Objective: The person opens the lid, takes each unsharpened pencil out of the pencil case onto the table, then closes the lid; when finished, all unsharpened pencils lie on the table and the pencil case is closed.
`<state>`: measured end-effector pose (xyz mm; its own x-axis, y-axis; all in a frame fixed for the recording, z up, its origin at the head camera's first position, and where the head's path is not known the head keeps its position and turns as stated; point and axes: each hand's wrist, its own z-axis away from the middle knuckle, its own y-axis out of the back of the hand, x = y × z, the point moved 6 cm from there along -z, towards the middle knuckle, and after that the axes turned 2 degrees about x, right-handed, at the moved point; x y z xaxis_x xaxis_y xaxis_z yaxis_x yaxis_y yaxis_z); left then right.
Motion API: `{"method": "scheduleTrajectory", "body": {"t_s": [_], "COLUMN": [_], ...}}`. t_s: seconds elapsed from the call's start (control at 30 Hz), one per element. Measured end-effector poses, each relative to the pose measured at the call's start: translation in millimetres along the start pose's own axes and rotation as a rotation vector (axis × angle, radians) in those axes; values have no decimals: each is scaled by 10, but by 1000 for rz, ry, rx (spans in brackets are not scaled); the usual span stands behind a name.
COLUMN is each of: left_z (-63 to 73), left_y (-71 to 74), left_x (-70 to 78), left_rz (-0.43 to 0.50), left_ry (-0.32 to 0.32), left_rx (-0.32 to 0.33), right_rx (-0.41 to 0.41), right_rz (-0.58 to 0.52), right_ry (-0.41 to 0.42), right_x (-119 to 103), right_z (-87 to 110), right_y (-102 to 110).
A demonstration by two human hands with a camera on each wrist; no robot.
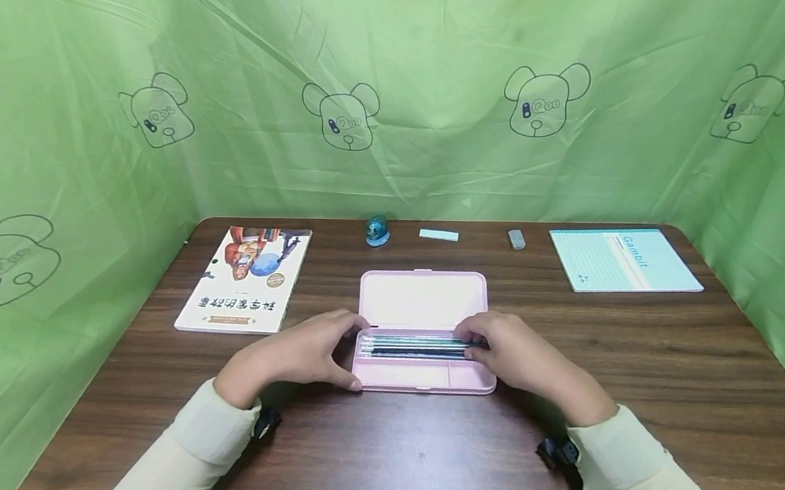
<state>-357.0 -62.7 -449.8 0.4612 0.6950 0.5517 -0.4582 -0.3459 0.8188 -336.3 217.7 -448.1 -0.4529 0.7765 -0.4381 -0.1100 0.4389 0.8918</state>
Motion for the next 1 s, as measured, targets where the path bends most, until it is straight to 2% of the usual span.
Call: {"method": "scheduleTrajectory", "body": {"t_s": [0.47, 1.0], "left_z": [8, 3], "left_y": [0, -1], "left_x": [13, -11], "left_rz": [5, -25], "left_ry": [8, 2], "left_rx": [-5, 1], "right_rx": [34, 14], "right_rz": [8, -29], "right_ry": [76, 62], "right_x": [-18, -12], "right_z": [22, 32], "right_y": [10, 11]}}
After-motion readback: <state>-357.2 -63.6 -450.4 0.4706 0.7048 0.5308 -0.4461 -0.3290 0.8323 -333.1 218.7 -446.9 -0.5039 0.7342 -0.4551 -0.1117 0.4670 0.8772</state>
